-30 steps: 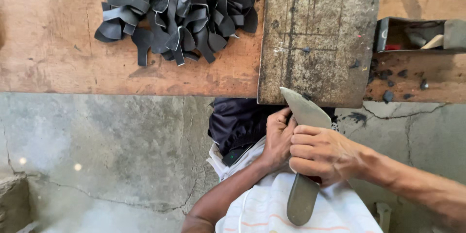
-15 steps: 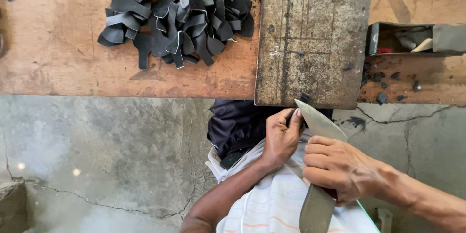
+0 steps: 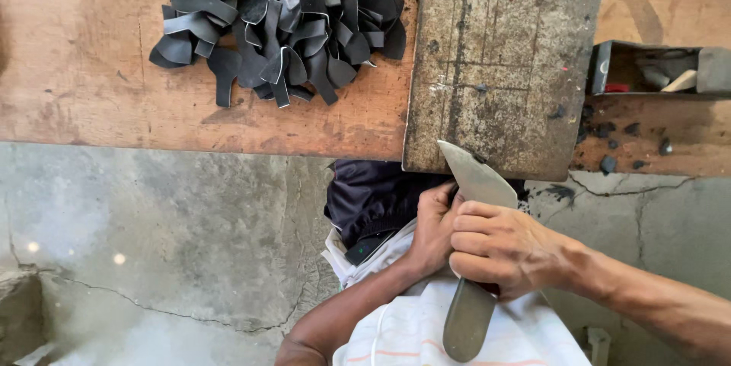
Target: The person trims small black rubber pieces using a curved knife on a wooden workbench. They repeatedly pick up pieces, hold them against a wooden block, and shave off edges, then place the trimmed pieces into a small metal box.
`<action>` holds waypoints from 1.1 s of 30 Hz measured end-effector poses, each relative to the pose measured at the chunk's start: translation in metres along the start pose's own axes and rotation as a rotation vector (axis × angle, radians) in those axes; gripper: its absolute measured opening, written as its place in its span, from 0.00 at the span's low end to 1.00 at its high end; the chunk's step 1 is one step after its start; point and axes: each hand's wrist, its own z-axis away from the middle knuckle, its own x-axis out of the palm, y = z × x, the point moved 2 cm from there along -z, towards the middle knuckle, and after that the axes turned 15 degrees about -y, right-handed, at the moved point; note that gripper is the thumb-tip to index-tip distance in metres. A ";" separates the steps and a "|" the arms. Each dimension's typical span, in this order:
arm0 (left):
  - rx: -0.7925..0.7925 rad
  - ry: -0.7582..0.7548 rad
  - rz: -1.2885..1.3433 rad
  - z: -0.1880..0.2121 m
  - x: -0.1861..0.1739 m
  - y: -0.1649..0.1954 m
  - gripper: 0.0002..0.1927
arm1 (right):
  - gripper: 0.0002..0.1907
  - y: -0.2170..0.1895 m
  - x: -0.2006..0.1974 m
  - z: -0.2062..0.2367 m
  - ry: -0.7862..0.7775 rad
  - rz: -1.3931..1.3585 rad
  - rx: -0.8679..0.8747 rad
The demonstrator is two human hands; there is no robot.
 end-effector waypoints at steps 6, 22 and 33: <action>-0.050 -0.025 0.000 -0.010 -0.008 -0.004 0.09 | 0.22 -0.004 0.008 -0.002 0.059 0.018 0.038; 0.042 0.077 -0.205 -0.015 0.010 0.011 0.22 | 0.26 -0.030 0.001 0.021 -0.068 -0.151 0.152; 0.111 0.040 -0.262 -0.007 -0.006 -0.014 0.09 | 0.22 0.001 0.010 0.004 -0.080 -0.025 0.006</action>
